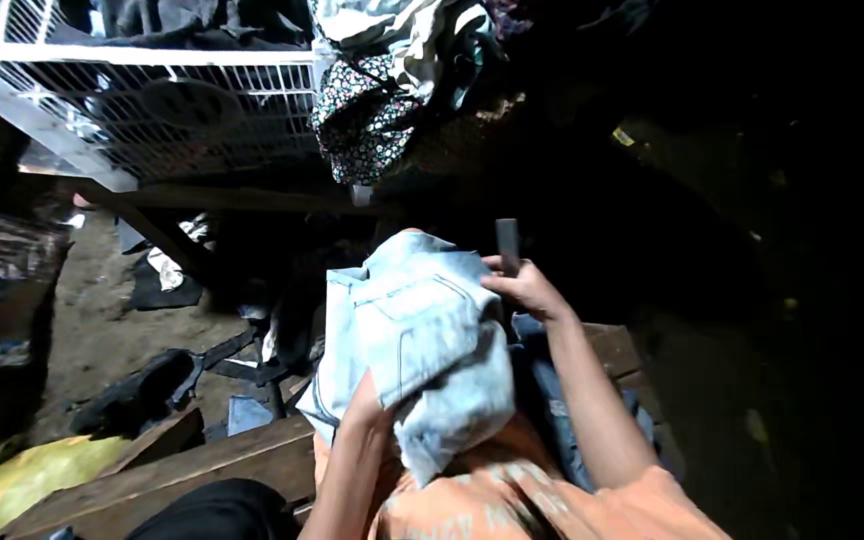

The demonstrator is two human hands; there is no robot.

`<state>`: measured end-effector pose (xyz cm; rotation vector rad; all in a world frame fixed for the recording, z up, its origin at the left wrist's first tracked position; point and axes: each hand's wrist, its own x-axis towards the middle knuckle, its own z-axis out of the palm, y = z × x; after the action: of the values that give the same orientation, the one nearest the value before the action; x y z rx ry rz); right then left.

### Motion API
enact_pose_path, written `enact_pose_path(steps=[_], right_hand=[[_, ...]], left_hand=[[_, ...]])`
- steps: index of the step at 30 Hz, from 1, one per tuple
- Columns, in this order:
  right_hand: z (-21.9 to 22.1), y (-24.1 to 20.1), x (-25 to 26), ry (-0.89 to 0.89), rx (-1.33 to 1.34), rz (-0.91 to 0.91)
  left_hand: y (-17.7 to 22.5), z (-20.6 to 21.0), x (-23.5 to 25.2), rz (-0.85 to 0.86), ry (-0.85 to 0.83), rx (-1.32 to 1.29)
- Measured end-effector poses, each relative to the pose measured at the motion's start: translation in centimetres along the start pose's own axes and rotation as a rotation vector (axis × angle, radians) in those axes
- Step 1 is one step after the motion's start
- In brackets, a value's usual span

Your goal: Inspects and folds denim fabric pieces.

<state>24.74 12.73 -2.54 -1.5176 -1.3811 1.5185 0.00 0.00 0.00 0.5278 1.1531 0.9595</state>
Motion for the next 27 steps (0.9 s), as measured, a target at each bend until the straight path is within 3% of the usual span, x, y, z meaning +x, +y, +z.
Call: enact_pose_path(steps=[2,5,7,10,13,18,20,24,27], right_hand=[[0.7,2.1,2.0,0.034,-0.319,0.052],[1.0,1.9,0.5,0.173,-0.411,-0.011],[1.0,0.0,-1.8,0.238,-0.373,-0.171],[2.3,-3.2,-5.5,0.091,-0.365,-0.506],[4.7,-4.2,-7.0,-0.014,-0.589,-0.731],[6.0,-3.7,-5.3,0.059,-0.704,-0.914],[6.2,-3.9,-4.9,0.001,-0.626,-0.873],[6.5,-5.4,-4.5,-0.093,-0.302,-0.562],[6.8,-6.4,-4.6,-0.114,-0.188,-0.384]], left_hand=[[0.5,1.8,-0.3,-0.053,0.146,-0.212],[1.3,2.5,-0.6,-0.062,0.19,-0.302],[2.0,2.8,-0.8,-0.049,0.189,-0.309],[2.8,3.0,-1.2,-0.049,0.173,-0.249],[3.0,2.5,-1.5,-0.036,0.163,-0.048],[1.8,0.1,0.1,0.187,0.028,0.464],[1.9,0.4,0.0,0.226,0.015,0.425],[1.9,0.8,-1.7,0.166,-0.077,0.043],[2.1,2.0,-2.7,0.048,0.047,-0.076]])
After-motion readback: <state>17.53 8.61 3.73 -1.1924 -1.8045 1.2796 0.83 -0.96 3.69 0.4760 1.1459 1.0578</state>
